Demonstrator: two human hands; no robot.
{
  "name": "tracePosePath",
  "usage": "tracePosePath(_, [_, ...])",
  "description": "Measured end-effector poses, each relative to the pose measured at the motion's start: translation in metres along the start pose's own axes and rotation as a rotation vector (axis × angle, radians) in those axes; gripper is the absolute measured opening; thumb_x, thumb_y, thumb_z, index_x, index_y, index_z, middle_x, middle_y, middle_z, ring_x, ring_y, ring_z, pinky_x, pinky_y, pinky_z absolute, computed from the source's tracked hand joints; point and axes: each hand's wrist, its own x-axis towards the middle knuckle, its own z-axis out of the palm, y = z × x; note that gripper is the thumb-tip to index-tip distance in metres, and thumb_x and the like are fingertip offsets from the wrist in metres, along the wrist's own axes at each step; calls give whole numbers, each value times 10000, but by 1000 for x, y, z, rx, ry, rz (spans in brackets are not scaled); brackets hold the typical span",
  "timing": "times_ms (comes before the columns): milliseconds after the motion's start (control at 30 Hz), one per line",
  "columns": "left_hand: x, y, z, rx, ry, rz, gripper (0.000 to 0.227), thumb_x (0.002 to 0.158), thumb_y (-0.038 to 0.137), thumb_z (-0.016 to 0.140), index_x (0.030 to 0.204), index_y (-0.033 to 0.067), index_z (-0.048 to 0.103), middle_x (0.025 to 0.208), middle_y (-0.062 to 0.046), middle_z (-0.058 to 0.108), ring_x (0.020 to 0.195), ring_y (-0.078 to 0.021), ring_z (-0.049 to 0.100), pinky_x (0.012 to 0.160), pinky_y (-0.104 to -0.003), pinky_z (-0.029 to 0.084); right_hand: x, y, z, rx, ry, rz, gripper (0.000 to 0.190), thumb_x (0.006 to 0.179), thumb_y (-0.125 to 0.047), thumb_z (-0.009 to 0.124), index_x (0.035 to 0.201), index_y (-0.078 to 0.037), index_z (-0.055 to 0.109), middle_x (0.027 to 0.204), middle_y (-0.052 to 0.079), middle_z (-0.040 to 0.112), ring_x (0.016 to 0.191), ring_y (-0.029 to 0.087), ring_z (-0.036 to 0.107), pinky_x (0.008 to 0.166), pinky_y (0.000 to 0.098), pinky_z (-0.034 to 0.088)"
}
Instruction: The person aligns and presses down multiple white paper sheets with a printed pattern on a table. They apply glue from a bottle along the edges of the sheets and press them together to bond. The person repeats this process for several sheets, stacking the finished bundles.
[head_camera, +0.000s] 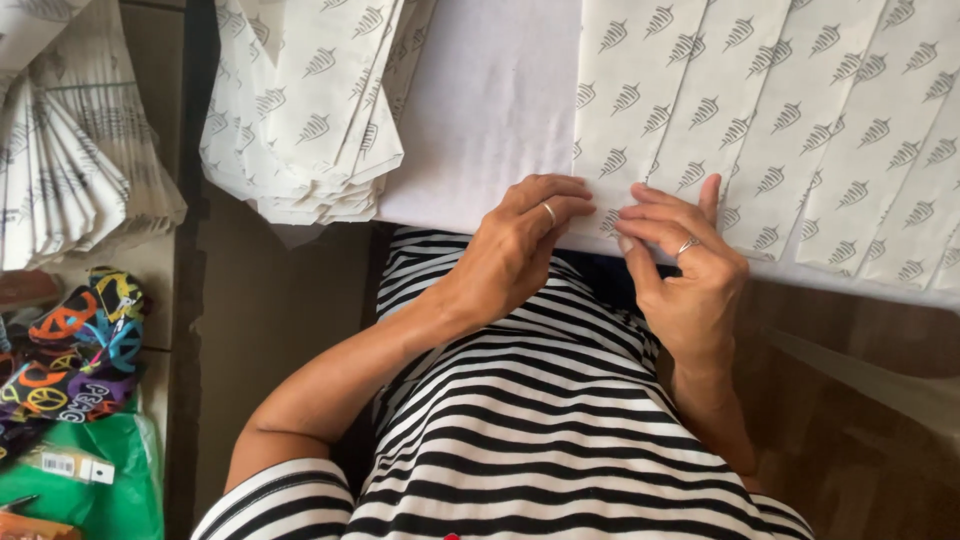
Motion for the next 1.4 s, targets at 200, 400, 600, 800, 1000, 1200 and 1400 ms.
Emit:
tracePosePath(200, [25,4,-87,754,222,153,272,937,-14,824,1146,71,672,1173,-108,661,1091,-270,614,935,-380,416,-3,-5,4,-59,15,-36,155,970,173,708,978,19,728,1046,134,713,1136,318,717,1329,577,227])
tracePosePath(400, [17,-29,-132,1058,61,-274,521,989,138,752,1393,-72,499,1397,-175,672,1262,-458,631,943,-516,503,-7,2,5,-60,21,-74,159,970,175,698,994,21,729,1057,128,706,1139,319,713,1326,573,228])
tracePosePath(600, [16,-30,-118,1217,264,64,290,1002,-76,652,1287,-20,644,807,-69,771,1024,-340,803,785,-393,568,-8,4,5,-70,17,-79,152,971,163,697,1007,19,729,1066,125,709,1152,318,712,1322,576,233])
tracePosePath(800, [24,-28,-118,1242,346,61,264,946,-39,788,1164,54,673,865,-62,548,750,-239,511,645,-382,410,-7,3,4,-76,12,-95,138,977,151,697,1014,24,734,1069,134,716,1150,322,715,1319,565,228])
tracePosePath(1000, [36,-8,-93,1181,417,179,129,1084,144,586,1019,72,671,936,-88,675,820,-228,631,675,-347,473,-8,5,4,-89,5,-93,142,975,154,697,1014,23,736,1069,130,714,1152,320,714,1321,565,218])
tracePosePath(1200, [17,0,-36,822,-148,62,593,991,579,665,1214,31,700,1372,-236,647,1351,-403,536,1124,-545,381,-8,2,4,-123,2,-103,153,978,160,713,1039,23,745,1079,127,721,1154,327,724,1319,550,215])
tracePosePath(1400, [6,-18,-31,526,-317,65,522,928,-161,515,1432,-39,570,1554,-268,441,1502,-440,330,1241,-557,320,-8,3,4,-149,-33,-153,195,1006,169,656,1125,43,746,1120,153,715,1181,362,708,1313,566,199])
